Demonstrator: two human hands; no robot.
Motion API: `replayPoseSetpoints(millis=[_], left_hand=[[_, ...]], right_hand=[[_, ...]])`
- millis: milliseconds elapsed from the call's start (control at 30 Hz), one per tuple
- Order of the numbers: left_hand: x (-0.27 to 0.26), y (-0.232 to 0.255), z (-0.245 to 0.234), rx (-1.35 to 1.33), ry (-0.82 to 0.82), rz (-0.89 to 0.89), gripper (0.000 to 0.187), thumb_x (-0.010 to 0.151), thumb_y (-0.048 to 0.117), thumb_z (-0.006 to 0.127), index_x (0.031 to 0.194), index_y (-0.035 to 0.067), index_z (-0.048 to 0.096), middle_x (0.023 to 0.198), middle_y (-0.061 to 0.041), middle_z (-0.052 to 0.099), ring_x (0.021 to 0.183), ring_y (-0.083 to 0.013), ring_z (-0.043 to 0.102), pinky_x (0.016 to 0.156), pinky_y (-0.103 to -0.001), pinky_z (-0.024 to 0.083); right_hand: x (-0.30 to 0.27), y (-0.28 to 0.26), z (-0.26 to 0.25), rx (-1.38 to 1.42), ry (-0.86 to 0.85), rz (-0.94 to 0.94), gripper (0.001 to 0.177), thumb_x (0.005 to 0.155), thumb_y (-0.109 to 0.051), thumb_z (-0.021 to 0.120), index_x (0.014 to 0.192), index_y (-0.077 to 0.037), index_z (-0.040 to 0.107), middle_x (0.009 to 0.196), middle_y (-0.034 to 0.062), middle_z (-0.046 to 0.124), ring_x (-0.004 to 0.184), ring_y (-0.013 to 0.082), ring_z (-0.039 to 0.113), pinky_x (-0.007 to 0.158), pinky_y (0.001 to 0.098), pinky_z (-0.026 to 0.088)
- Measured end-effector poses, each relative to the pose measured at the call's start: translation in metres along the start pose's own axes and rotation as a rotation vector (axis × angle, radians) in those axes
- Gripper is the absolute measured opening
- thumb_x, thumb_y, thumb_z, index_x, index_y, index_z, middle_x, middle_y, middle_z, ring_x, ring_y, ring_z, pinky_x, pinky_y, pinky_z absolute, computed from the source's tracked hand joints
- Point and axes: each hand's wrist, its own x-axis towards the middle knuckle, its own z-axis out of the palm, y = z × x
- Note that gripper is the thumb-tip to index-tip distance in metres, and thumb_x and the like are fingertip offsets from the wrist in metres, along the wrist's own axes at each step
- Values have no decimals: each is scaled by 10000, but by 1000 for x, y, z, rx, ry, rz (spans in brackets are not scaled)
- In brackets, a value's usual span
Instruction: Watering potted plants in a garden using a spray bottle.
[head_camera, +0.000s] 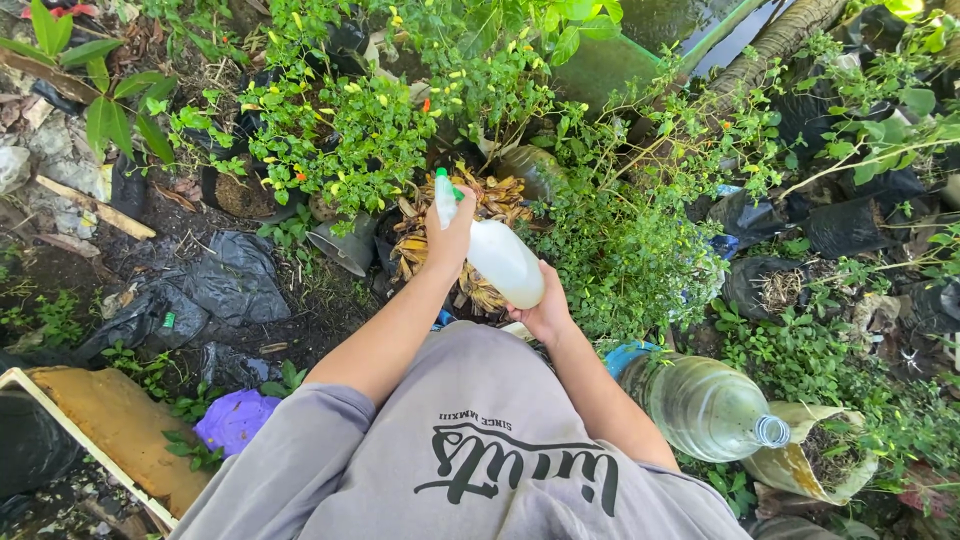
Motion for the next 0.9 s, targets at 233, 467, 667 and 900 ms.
replayPoseSetpoints(millis=[233,467,667,900], left_hand=[[0,-4,0,-38,1,-17,167,987,260,657,1063,111,648,862,26,601,774,-99,557,675,-305,451],[-6,-2,3,-62,33,14,159,998,256,619,1041,106,648,862,22,604,762,-100,553,676,-302,449],[-15,14,7,-226,14,120,127,1016,211,591,1050,91,613,897,11,572,821,-101,524,752,-296,449],[-24,39,13,47,6,351,131,1012,185,576,1098,88,593,943,-34,606,876,-141,580,792,-307,481]], right_hand=[[-2,2,1,11,-21,8,569,1015,-564,325,1258,-114,575,908,109,671,588,239,596,487,332,472],[-4,0,3,-13,8,7,569,1024,-559,328,1273,-113,580,915,105,686,591,236,602,495,329,482],[-10,-25,26,-252,134,-132,507,1022,-505,337,1342,-161,527,1072,46,679,815,172,655,673,354,537],[-44,-73,61,-115,-179,-652,443,1049,-307,557,1403,-43,524,1163,154,663,904,237,651,802,375,522]])
